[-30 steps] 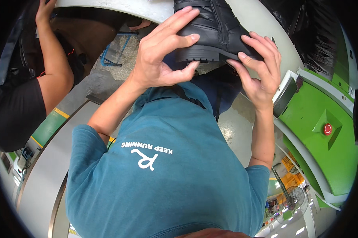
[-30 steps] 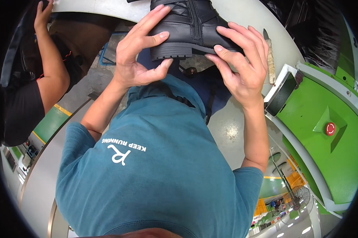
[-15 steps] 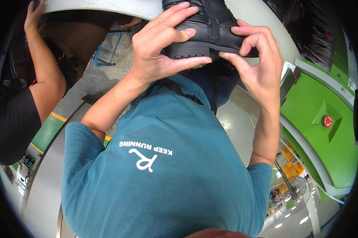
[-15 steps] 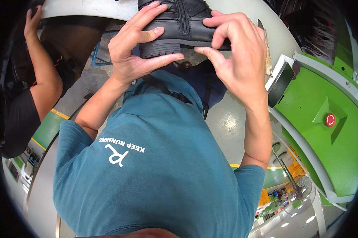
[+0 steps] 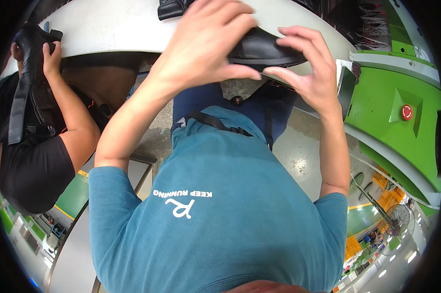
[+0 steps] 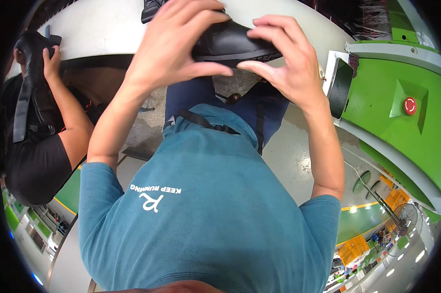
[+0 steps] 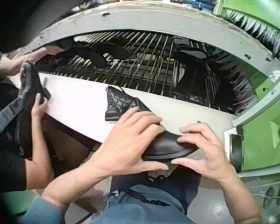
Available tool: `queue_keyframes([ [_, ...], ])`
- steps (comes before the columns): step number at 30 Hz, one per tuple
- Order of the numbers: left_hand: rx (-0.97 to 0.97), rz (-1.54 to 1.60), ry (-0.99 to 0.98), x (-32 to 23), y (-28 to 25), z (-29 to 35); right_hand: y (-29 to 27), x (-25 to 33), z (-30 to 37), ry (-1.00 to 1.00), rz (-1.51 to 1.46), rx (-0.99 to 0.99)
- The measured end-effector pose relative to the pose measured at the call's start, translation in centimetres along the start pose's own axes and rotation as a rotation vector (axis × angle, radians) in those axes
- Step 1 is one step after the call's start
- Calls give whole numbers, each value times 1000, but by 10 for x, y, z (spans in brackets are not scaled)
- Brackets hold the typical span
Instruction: The person attaches soles to boots by pressing them on by hand, feels the edges and seams around the boots, and places the assembled boots onto the upper conveyor.
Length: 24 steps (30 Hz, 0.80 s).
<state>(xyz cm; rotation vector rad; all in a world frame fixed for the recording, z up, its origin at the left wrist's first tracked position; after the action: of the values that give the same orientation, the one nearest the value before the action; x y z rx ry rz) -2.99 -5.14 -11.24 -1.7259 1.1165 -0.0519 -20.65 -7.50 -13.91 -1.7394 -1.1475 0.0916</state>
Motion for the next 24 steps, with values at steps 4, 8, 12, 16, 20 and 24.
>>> queue_keyframes([
  [4,221,110,29,17,65,-15,-8,16,16,-197,239,-19],
  [8,150,85,90,15,59,-15,-9,20,25,-227,294,-71],
  [12,183,120,74,15,59,-17,-7,23,10,-218,240,0],
  [16,214,81,61,16,64,-17,0,20,-2,-219,145,151],
  [20,187,95,93,10,61,-18,-3,18,-7,-211,147,187],
  [24,146,67,76,18,69,-10,-9,2,-12,-123,50,251],
])
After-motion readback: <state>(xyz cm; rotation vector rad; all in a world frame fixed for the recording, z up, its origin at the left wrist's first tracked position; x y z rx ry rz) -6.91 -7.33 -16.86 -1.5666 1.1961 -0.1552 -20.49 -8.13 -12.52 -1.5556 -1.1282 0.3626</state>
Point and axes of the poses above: each hand's wrist, its own z-axis away from the middle knuckle, its own y-axis out of the palm, x = y × z, the point moved 9 cm from there along -z, towards the middle knuckle, and after that the axes turned 12 degrees about z, right-handed, at the moved point
